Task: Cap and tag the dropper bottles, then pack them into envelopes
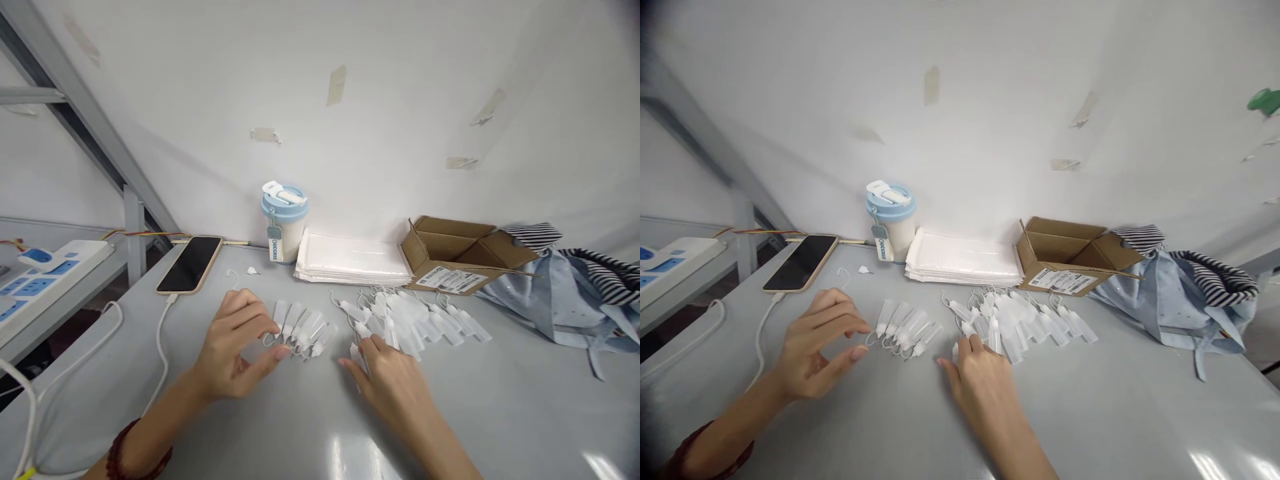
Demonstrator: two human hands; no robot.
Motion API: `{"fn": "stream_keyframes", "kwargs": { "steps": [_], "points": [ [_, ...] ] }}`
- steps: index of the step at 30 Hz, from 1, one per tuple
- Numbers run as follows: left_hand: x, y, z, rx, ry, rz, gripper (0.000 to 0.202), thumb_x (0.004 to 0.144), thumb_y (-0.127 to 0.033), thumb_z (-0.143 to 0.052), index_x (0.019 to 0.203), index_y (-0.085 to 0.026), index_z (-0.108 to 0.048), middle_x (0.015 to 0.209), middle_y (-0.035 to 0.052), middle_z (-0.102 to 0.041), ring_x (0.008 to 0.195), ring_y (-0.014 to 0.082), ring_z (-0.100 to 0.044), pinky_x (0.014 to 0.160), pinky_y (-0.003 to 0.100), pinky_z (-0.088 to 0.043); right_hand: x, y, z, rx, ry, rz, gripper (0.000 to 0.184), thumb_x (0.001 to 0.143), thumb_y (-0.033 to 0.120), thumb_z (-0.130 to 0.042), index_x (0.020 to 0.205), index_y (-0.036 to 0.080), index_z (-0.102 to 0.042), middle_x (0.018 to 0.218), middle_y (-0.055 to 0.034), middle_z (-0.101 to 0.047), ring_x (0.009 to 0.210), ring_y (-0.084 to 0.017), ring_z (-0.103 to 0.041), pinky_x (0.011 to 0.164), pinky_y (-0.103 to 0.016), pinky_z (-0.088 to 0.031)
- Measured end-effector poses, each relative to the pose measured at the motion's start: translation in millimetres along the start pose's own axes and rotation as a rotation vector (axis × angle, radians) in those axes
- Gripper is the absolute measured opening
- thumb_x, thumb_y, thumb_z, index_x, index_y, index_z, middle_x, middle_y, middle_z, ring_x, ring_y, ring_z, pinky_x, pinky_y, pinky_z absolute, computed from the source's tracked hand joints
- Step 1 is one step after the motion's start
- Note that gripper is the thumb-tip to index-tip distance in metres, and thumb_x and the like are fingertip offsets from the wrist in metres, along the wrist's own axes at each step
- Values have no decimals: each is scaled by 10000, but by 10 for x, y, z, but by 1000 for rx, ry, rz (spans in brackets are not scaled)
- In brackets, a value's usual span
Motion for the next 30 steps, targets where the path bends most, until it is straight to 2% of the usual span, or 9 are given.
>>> {"fn": "stream_keyframes", "kwargs": {
  "steps": [4, 8, 10, 14, 17, 19, 22, 25, 30],
  "points": [
    [9, -8, -23, 85, 2, -28, 158, 842, -242, -557, 691, -195, -572, 557, -6, -532, 639, 178, -456, 610, 333, -344, -14, 33, -97, -26, 84, 9, 253, 876, 292, -524, 641, 202, -507, 596, -50, -622, 408, -190, -585, 385, -269, -247],
    [-12, -29, -200, 67, 106, -42, 95, 833, -140, -566, 747, -175, -583, 608, 14, -571, 685, 186, -463, 633, 330, -380, -2, 23, -73, 77, 89, -16, 221, 860, 223, -492, 641, 198, -505, 612, -37, -610, 424, -158, -560, 399, -261, -285],
    [-41, -49, -308, 34, 173, -35, 70, 839, -116, -550, 845, -166, -598, 682, 35, -600, 736, 200, -475, 667, 342, -404, 16, -4, 14, 243, 58, -44, 205, 875, 257, -488, 685, 191, -527, 647, -24, -593, 451, -136, -537, 423, -249, -333],
    [-105, -83, -484, -98, 290, 40, 252, 863, -122, -536, 1113, -151, -553, 859, 63, -626, 834, 208, -492, 773, 367, -437, 38, 3, 175, 688, 57, -81, 179, 888, 303, -526, 747, 196, -550, 691, -5, -527, 568, -131, -515, 499, -237, -419],
    [-125, -108, -521, -221, 321, 111, 364, 881, -152, -532, 1241, -169, -482, 942, 64, -621, 887, 203, -504, 846, 386, -440, 32, 80, 185, 919, 137, -94, 154, 891, 292, -535, 772, 201, -569, 754, -18, -534, 657, -143, -528, 486, -223, -416],
    [-126, -117, -516, -303, 335, 161, 385, 894, -181, -521, 1274, -194, -460, 970, 56, -621, 914, 196, -521, 872, 384, -443, 21, 129, 146, 1000, 204, -113, 147, 893, 293, -533, 787, 201, -575, 790, -28, -541, 691, -148, -540, 420, -203, -365],
    [-123, -84, -496, -400, 338, 276, 322, 918, -219, -481, 1240, -224, -496, 933, 31, -626, 877, 170, -557, 798, 317, -483, 11, 188, 108, 1060, 264, -106, 168, 895, 295, -531, 761, 197, -556, 771, -25, -539, 710, -147, -548, 379, -185, -310],
    [-121, -24, -486, -442, 332, 401, 238, 927, -260, -461, 1131, -233, -580, 865, 11, -638, 819, 153, -586, 724, 271, -493, 4, 229, 115, 1073, 277, -66, 168, 894, 285, -529, 755, 195, -560, 731, -12, -538, 705, -142, -544, 391, -182, -309],
    [-147, 30, -524, -483, 373, 574, 213, 890, -334, -502, 971, -223, -666, 807, 0, -633, 759, 154, -584, 681, 257, -470, -3, 289, 117, 1061, 277, -16, 96, 856, 242, -569, 788, 189, -609, 741, -4, -570, 693, -137, -532, 547, -221, -418]
  ]
}}
Point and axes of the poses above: each hand's wrist, its own x-axis towards the middle knuckle, its own z-axis out of the back of the hand, y = z × x, the point moved 8 cm from there along x, towards the middle knuckle
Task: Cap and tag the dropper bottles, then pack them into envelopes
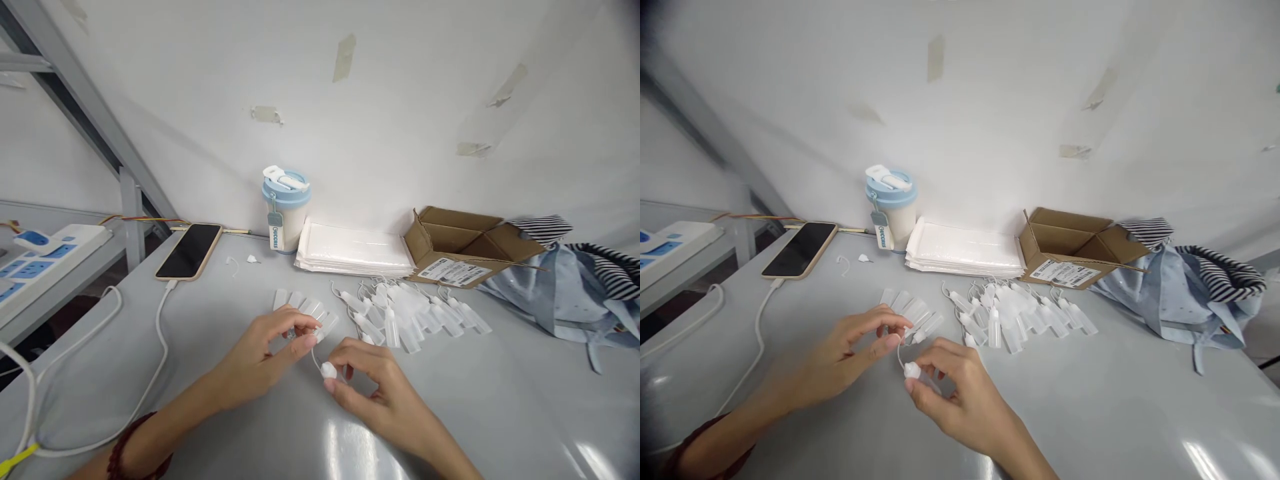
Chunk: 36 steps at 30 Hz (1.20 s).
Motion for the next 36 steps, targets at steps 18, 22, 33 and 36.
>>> {"fn": "stream_keyframes", "kwargs": {
  "steps": [18, 22, 33, 36],
  "points": [
    [33, 286, -180, -399, 94, 234, 258, 881, -359, -531, 909, -204, -736, 769, 0, -581, 685, 129, -484, 667, 247, -397, 86, -267, -147, 297, -21, -196, 382, 962, 422, -387, 689, 173, -486, 627, 39, -394, 579, -100, -358, 546, -240, -279],
    [18, 313, -216, -509, 108, 282, 242, 882, -366, -545, 889, -216, -734, 737, -9, -592, 686, 124, -479, 684, 239, -397, 81, -256, -160, 315, -33, -193, 343, 974, 393, -378, 757, 174, -529, 634, 42, -395, 581, -100, -358, 547, -236, -285],
    [-58, 251, -330, -866, 118, 365, 224, 834, -404, -630, 866, -212, -740, 726, -2, -593, 725, 122, -487, 704, 224, -417, 90, -135, -205, 518, -59, -122, 317, 990, 364, -356, 815, 175, -541, 626, 44, -379, 560, -94, -324, 524, -233, -280],
    [-54, 231, -334, -862, 135, 353, 232, 844, -403, -616, 869, -206, -736, 736, 1, -590, 734, 124, -490, 718, 228, -421, 96, -105, -201, 528, -60, -118, 327, 985, 381, -360, 831, 171, -558, 630, 41, -375, 561, -96, -321, 522, -236, -282]
  ]
}}
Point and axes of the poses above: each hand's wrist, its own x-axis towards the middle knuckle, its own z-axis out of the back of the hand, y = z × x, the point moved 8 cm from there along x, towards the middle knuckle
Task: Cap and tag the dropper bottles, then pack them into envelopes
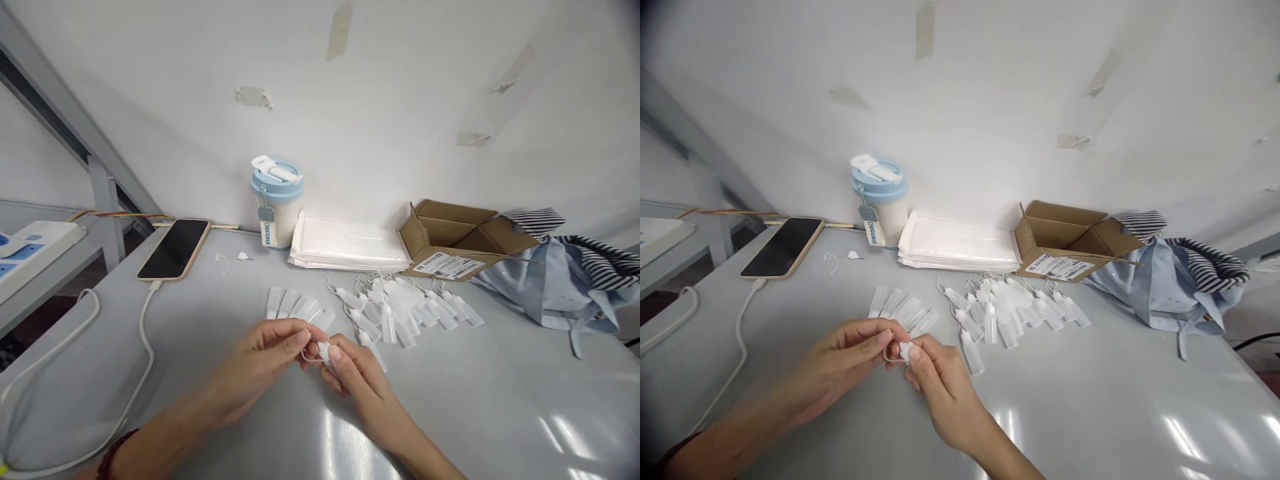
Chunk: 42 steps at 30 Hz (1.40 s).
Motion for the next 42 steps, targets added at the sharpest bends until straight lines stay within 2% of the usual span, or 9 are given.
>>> {"fn": "stream_keyframes", "kwargs": {
  "steps": [6, 11, 14, 18, 21, 26, 31, 38, 42],
  "points": [
    [-4, -129, 31, 289, -3, -128, 244, 899, -350, -523, 888, -198, -714, 740, 3, -600, 757, 141, -534, 744, 243, -432, -19, -86, 23, -81, -5, -79, 364, 981, 435, -339, 843, 168, -545, 611, 51, -327, 547, -96, -284, 501, -242, -243],
    [-30, -265, -24, 681, 26, -306, 259, 927, -252, -439, 900, -184, -688, 814, 31, -634, 779, 160, -583, 733, 259, -443, 3, -60, 98, -260, 32, -111, 383, 975, 421, -346, 704, 177, -464, 597, 54, -338, 538, -88, -303, 497, -231, -248],
    [-67, -250, -99, 890, 86, -407, 272, 932, -187, -394, 862, -176, -657, 805, 37, -621, 748, 153, -574, 702, 253, -428, -7, -68, 125, -383, 83, -144, 376, 969, 399, -363, 683, 177, -466, 578, 57, -339, 528, -87, -314, 495, -228, -253],
    [-86, -156, -136, 1031, 137, -415, 278, 932, -153, -350, 826, -169, -607, 780, 38, -597, 716, 152, -555, 663, 253, -415, -53, -120, 138, -426, 103, -163, 390, 962, 397, -380, 631, 190, -387, 568, 62, -306, 511, -82, -280, 466, -226, -229],
    [-66, -145, -135, 1028, 134, -385, 265, 936, -171, -361, 867, -182, -617, 802, 31, -617, 749, 153, -571, 699, 252, -425, -67, -141, 144, -433, 86, -154, 396, 965, 417, -367, 635, 198, -355, 583, 59, -305, 520, -86, -278, 468, -229, -230],
    [-12, -212, -40, 929, 2, -259, 206, 881, -269, -522, 1054, -222, -623, 894, 15, -664, 817, 165, -598, 730, 247, -456, -52, -84, 159, -422, 72, -113, 403, 973, 452, -328, 661, 198, -363, 606, 54, -311, 544, -94, -290, 502, -236, -249],
    [1, -239, -33, 835, -12, -218, 140, 878, -261, -516, 820, -197, -626, 769, -13, -622, 739, 140, -553, 680, 230, -429, -50, -60, 180, -426, 66, -109, 419, 971, 463, -338, 649, 196, -366, 598, 54, -305, 542, -95, -287, 503, -241, -240],
    [-24, -214, -88, 767, -37, -285, 190, 878, -244, -503, 723, -171, -585, 680, -15, -575, 659, 124, -515, 636, 231, -405, -76, -46, 197, -404, 34, -98, 412, 964, 460, -360, 654, 191, -403, 590, 55, -300, 530, -93, -273, 489, -238, -232],
    [-78, -189, -187, 763, -15, -331, 214, 894, -244, -468, 721, -175, -575, 666, -8, -578, 647, 128, -528, 622, 233, -413, -111, 9, 197, -360, 92, -99, 416, 961, 453, -368, 650, 187, -442, 574, 53, -325, 524, -91, -300, 487, -229, -253]
  ]
}}
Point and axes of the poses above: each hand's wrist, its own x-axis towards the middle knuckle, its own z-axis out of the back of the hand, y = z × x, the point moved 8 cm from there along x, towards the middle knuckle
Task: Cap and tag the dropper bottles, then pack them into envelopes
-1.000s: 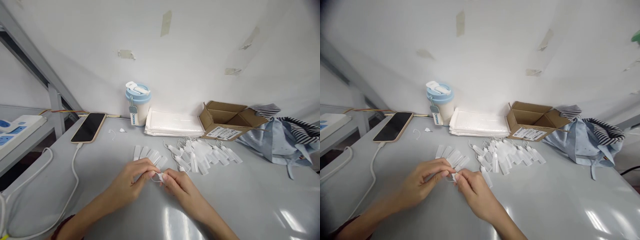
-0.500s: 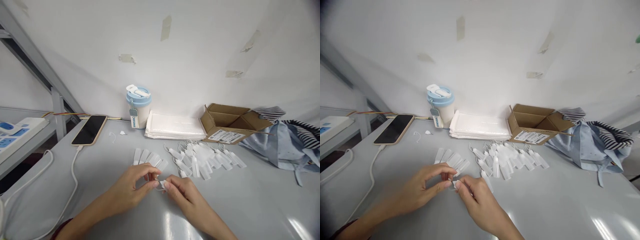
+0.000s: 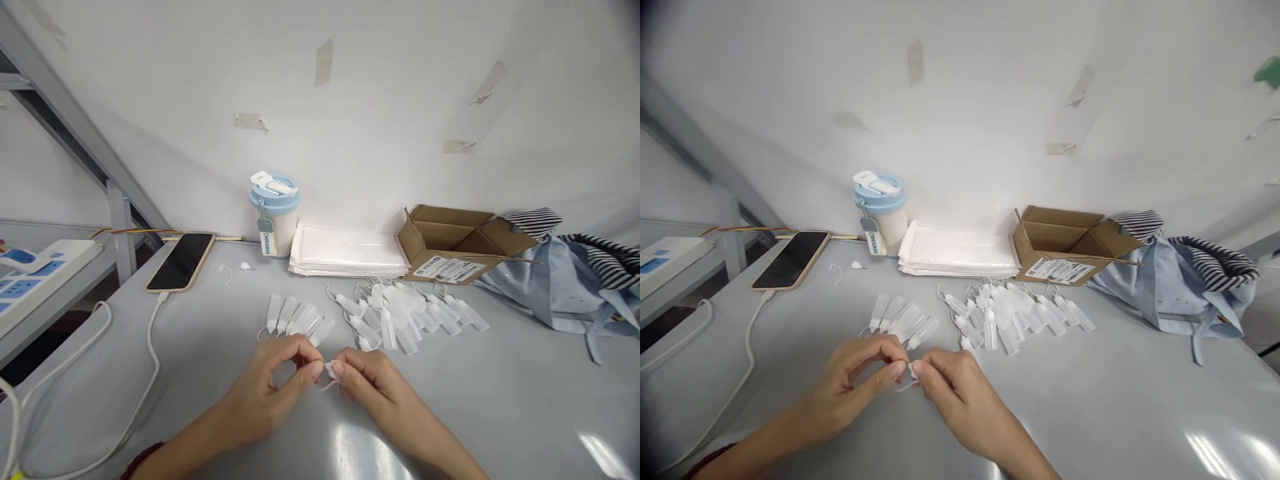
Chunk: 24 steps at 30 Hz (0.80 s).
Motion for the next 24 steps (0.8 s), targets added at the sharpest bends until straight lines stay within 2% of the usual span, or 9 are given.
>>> {"fn": "stream_keyframes", "kwargs": {
  "steps": [3, 9, 13, 19, 24],
  "points": [
    [-11, -62, -13, 42, 4, -43, 204, 889, -232, -472, 725, -182, -582, 661, -11, -588, 636, 124, -534, 628, 231, -421, -9, 22, 10, 4, 24, -7, 412, 957, 454, -381, 659, 183, -473, 573, 53, -339, 524, -89, -314, 483, -223, -264],
    [-1, -104, 173, 90, -105, -64, 85, 846, -250, -586, 822, -204, -652, 696, -18, -639, 656, 128, -576, 639, 218, -455, 14, 121, 52, -20, -105, 52, 378, 956, 435, -399, 713, 179, -532, 608, 42, -396, 556, -96, -365, 510, -225, -291],
    [-8, -78, 238, 65, -124, -54, 139, 881, -259, -552, 811, -207, -660, 737, -1, -656, 692, 140, -587, 658, 231, -468, 24, 162, 31, -92, -137, 105, 367, 970, 379, -388, 671, 187, -483, 615, 36, -414, 563, -99, -394, 522, -226, -308],
    [-50, -148, 189, 48, -129, -197, 141, 879, -178, -547, 795, -210, -655, 707, 4, -653, 665, 138, -593, 623, 228, -465, -5, 208, -46, -293, -238, 310, 362, 992, 270, -263, 709, 191, -473, 585, 23, -425, 493, -104, -392, 497, -244, -315],
    [-63, -159, 148, 90, -133, -223, 139, 877, -137, -517, 800, -208, -607, 693, -2, -624, 651, 133, -576, 633, 236, -459, -22, 229, -71, -424, -267, 406, 385, 1002, 257, -228, 760, 183, -519, 588, -2, -503, 477, -117, -450, 478, -239, -349]
  ]
}}
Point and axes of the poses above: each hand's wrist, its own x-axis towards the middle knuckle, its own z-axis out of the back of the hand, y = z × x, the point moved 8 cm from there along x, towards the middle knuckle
